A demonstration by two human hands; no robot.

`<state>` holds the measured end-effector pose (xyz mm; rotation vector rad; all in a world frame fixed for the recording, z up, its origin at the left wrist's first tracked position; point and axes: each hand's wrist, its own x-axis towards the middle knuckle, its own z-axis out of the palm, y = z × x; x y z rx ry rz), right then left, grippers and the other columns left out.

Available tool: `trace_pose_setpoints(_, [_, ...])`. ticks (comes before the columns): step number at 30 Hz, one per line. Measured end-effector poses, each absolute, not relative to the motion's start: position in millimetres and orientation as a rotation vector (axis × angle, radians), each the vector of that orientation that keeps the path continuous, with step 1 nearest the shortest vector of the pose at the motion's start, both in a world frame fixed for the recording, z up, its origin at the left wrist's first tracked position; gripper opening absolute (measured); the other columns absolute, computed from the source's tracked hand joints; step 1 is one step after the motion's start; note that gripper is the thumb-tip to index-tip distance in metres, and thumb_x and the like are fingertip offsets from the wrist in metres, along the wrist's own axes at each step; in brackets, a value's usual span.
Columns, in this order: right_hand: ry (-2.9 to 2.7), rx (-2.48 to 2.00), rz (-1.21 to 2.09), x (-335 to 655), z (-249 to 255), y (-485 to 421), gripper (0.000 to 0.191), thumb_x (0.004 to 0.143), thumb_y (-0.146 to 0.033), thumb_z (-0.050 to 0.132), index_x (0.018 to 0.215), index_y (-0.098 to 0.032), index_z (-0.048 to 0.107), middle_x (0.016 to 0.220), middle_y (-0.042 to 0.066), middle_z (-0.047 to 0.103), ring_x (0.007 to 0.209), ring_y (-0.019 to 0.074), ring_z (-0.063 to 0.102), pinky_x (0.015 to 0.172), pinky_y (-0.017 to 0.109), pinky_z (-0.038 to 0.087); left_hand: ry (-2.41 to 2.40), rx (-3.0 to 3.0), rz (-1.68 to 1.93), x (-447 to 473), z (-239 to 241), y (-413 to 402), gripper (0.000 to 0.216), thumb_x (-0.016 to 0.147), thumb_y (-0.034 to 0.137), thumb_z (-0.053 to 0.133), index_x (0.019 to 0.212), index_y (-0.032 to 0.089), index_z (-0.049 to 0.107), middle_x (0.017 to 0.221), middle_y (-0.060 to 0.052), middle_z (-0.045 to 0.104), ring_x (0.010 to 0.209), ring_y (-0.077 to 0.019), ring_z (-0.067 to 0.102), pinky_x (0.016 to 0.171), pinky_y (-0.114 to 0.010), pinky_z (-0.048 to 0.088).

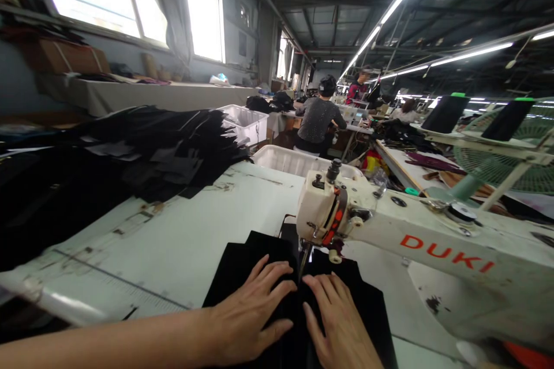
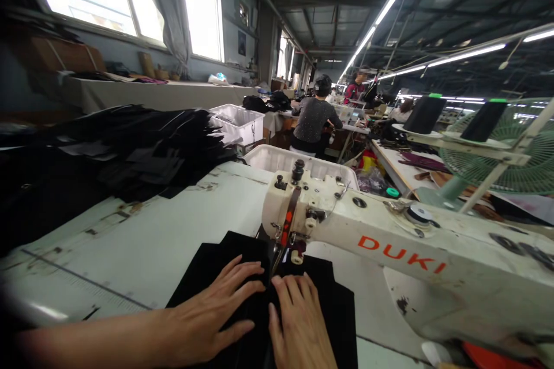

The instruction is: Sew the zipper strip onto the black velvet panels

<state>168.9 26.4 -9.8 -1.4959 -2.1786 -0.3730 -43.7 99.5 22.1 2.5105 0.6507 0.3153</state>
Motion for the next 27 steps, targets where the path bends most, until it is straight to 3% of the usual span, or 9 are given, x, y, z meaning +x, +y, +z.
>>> trace_pose_setpoints(3, [-2.221, -1.553, -0.383, 173.7, -11.4, 29.1, 0.050, 0.087, -0.013, 0.047, 0.136, -0.021, 0.052, 0.110, 0.008, 0.065, 0.101, 0.0249, 0.064, 0.086, 0.043, 0.058, 0.608, 2.584, 0.329, -47.3, 16.5, 104.4, 0.054, 0.089, 0.023, 0.062, 0.140, 0.019, 0.044, 0.148, -0.018, 0.042, 0.144, -0.0343, 0.031, 0.118, -0.063, 0.016])
trace_pose_setpoints(6, [-2.258, -1.498, -0.414, 185.4, -12.1, 26.7, 0.051, 0.086, -0.011, 0.047, 0.134, -0.025, 0.055, 0.122, 0.007, 0.063, 0.112, 0.0243, 0.061, 0.091, 0.040, 0.056, 0.571, 2.586, 0.264, -55.3, 19.1, 104.9, 0.056, 0.088, 0.026, 0.065, 0.140, 0.020, 0.044, 0.151, -0.018, 0.039, 0.144, -0.0363, 0.030, 0.117, -0.061, 0.021])
trace_pose_setpoints(9, [-2.301, -1.435, -0.427, 192.8, -9.8, 25.1, 0.050, 0.086, -0.012, 0.050, 0.133, -0.027, 0.056, 0.126, 0.002, 0.064, 0.115, 0.0230, 0.060, 0.093, 0.037, 0.056, 0.640, 2.563, 0.256, -54.1, 25.1, 113.9, 0.044, 0.090, 0.024, 0.066, 0.131, 0.019, 0.051, 0.147, -0.017, 0.042, 0.140, -0.0337, 0.038, 0.114, -0.051, 0.034])
trace_pose_setpoints(12, [-2.344, -1.453, -0.386, 192.1, -5.6, 26.5, 0.053, 0.084, -0.008, 0.047, 0.133, -0.025, 0.056, 0.123, 0.002, 0.066, 0.114, 0.0228, 0.062, 0.095, 0.040, 0.056, 0.642, 2.601, 0.281, -41.2, 33.3, 138.4, 0.041, 0.091, 0.014, 0.066, 0.129, 0.019, 0.052, 0.143, -0.015, 0.047, 0.137, -0.0295, 0.040, 0.113, -0.047, 0.032])
trace_pose_setpoints(15, [-2.399, -1.497, -0.298, 188.2, -1.3, 27.9, 0.056, 0.081, -0.004, 0.043, 0.133, -0.021, 0.057, 0.122, 0.005, 0.066, 0.114, 0.0243, 0.063, 0.096, 0.047, 0.056, 0.456, 2.657, 0.190, -24.9, 41.3, 168.8, 0.042, 0.085, 0.015, 0.075, 0.122, 0.024, 0.057, 0.131, -0.008, 0.059, 0.127, -0.0301, 0.048, 0.109, -0.049, 0.030])
trace_pose_setpoints(21, [-2.419, -1.553, -0.175, 185.0, 5.3, 27.1, 0.051, 0.084, -0.006, 0.043, 0.130, -0.019, 0.058, 0.124, 0.009, 0.065, 0.115, 0.0265, 0.063, 0.096, 0.051, 0.055, 0.201, 2.693, -0.002, -0.4, 41.0, 214.4, 0.044, 0.062, 0.031, 0.094, 0.096, 0.021, 0.066, 0.102, -0.003, 0.068, 0.104, -0.0300, 0.057, 0.091, -0.038, 0.039])
trace_pose_setpoints(27, [-2.275, -1.514, -0.073, 177.5, -0.8, 26.4, 0.043, 0.088, -0.010, 0.049, 0.124, -0.030, 0.060, 0.121, 0.002, 0.064, 0.114, 0.0216, 0.062, 0.100, 0.045, 0.053, 0.071, 2.672, -0.016, 5.8, 33.5, 229.5, 0.053, 0.054, 0.038, 0.096, 0.096, 0.026, 0.068, 0.110, 0.001, 0.067, 0.109, -0.0286, 0.055, 0.094, -0.035, 0.037])
